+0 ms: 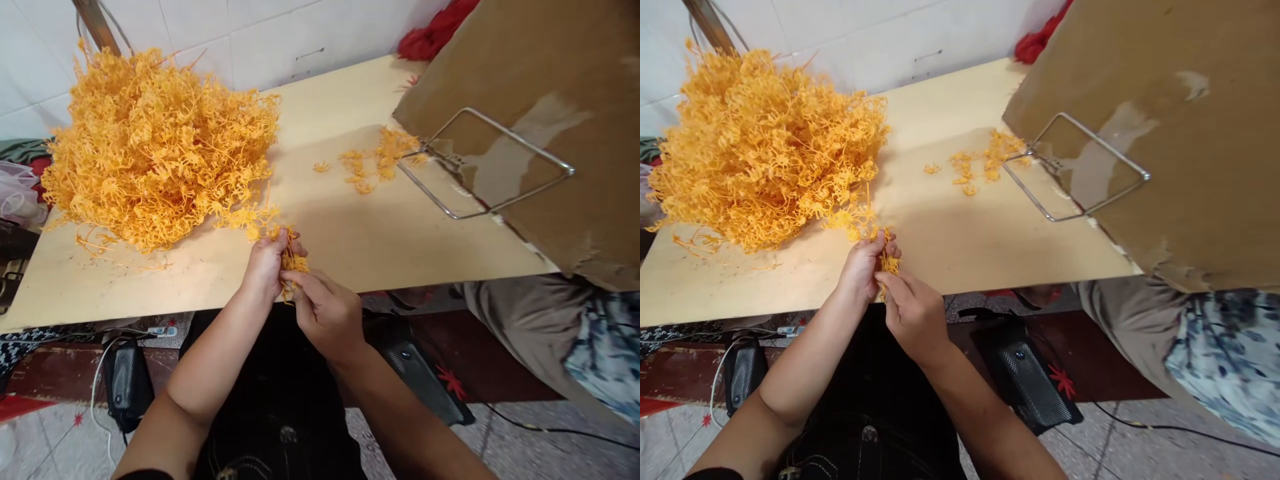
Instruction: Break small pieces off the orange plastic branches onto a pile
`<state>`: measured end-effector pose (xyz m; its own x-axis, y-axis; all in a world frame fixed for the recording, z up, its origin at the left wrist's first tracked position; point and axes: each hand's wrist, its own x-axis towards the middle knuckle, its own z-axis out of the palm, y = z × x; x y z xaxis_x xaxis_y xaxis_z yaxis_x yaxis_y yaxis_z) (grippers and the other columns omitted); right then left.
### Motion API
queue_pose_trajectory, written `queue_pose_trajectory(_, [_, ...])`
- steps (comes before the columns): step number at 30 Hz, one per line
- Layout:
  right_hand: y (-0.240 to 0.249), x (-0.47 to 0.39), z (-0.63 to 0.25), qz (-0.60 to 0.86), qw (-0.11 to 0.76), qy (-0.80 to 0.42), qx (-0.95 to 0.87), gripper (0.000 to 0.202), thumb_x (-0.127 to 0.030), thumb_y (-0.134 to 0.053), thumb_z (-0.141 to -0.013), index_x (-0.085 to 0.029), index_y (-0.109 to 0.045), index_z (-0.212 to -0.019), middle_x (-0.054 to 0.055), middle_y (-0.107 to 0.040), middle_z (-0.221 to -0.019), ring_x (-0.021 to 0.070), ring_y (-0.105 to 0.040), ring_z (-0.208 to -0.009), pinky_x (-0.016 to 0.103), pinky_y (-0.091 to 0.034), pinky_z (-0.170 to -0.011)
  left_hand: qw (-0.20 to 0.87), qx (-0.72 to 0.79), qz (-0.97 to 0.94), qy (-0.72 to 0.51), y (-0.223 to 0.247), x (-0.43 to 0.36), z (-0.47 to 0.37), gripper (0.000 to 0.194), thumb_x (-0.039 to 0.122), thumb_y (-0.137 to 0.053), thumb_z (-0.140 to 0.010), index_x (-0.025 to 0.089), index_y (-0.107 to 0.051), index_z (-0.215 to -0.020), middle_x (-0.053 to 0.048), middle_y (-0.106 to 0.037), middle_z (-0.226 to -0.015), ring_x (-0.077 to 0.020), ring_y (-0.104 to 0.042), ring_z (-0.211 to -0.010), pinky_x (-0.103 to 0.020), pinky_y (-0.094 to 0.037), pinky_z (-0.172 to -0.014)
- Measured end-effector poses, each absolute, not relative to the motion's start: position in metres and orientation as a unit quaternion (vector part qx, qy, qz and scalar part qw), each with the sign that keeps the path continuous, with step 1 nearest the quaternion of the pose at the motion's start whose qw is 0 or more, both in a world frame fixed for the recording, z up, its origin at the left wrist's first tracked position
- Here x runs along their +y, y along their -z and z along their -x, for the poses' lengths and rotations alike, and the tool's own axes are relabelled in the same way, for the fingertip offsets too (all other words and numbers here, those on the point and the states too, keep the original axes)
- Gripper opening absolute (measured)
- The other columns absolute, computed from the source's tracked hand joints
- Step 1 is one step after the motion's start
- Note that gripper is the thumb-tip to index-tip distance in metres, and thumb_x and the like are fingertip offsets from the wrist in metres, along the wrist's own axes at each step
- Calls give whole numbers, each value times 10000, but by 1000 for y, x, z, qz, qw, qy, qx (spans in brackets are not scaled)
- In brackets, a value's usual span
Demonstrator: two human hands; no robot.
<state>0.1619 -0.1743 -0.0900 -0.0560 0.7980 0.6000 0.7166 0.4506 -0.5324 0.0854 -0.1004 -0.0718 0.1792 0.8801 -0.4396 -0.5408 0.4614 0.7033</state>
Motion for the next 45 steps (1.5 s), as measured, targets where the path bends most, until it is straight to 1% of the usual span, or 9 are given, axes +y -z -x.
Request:
queue_pose_trajectory(12, [83,-180,-166,489,427,-20,-760,308,-38,-383,-770,-179,-640,-864,65,-658,-753,160,-625,-697,269,-506,-631,692,445,-255,-507,76,-91,-91,201,199,-449,-839,140,-471,-648,66,-372,-418,-40,-358,-395,-187,-291,-473])
queue_pose_trajectory(18, [67,-211,-142,255,448,-98,-851,265,-79,-366,-813,-197,-603,-822,22,-632,-651,122,-565,-575,250,-487,-581,617,479,-205,-590,70,-61,-65,162,207,-515,-807,147,-463,-665,84,-374,-452,-20,-331,-368,-164,-279,-424])
queue_pose_trajectory(22, [74,-164,-170,466,470,-295,-689,142,-242,-454,-824,-183,-558,-899,50,-634,-793,127,-591,-680,242,-482,-570,716,436,-243,-488,69,-77,-54,138,246,-554,-781,127,-536,-713,13,-561,-560,-84,-551,-538,-214,-440,-561])
queue_pose_trajectory(26, [83,-125,-183,545,456,-406,-575,296,-462,-535,-736,-179,-500,-816,21,-578,-701,118,-543,-589,243,-447,-530,739,420,-218,-480,73,-90,-54,109,200,-573,-758,101,-596,-800,-11,-607,-602,-107,-597,-603,-276,-477,-698])
queue_pose_trajectory(29, [81,-118,-168,601,366,-364,-610,336,-504,-564,-681,-184,-475,-725,20,-562,-667,136,-516,-583,261,-411,-535,742,408,-208,-490,75,-89,-54,112,142,-602,-713,93,-616,-812,-7,-613,-611,-98,-588,-599,-270,-462,-729])
queue_pose_trajectory(32, [77,-117,-153,632,327,-285,-642,299,-471,-503,-729,-197,-421,-639,4,-501,-575,133,-464,-528,258,-349,-508,740,406,-194,-500,75,-87,-53,133,69,-593,-684,90,-616,-813,-3,-614,-633,-77,-568,-600,-236,-445,-707])
queue_pose_trajectory(37, [85,-126,-145,560,375,-199,-711,252,-296,-326,-843,-210,-358,-609,5,-463,-553,126,-429,-513,253,-327,-517,715,421,-162,-535,75,-87,-56,35,89,-548,-730,102,-578,-743,34,-510,-535,-44,-473,-503,-186,-392,-575])
queue_pose_trajectory(41, [86,-158,-132,529,423,-108,-728,261,-201,-350,-846,-211,-336,-585,-6,-426,-524,114,-385,-478,248,-298,-479,718,426,-130,-535,72,-82,-58,110,78,-466,-775,121,-499,-680,58,-388,-481,-30,-372,-421,-166,-285,-439])
queue_pose_trajectory(45, [66,-194,-122,338,418,-106,-837,255,-132,-378,-817,-200,-383,-571,-2,-450,-527,114,-390,-497,246,-292,-472,717,396,-111,-563,69,-73,-49,185,48,-392,-802,139,-430,-646,71,-313,-469,-11,-293,-368,-144,-195,-379])
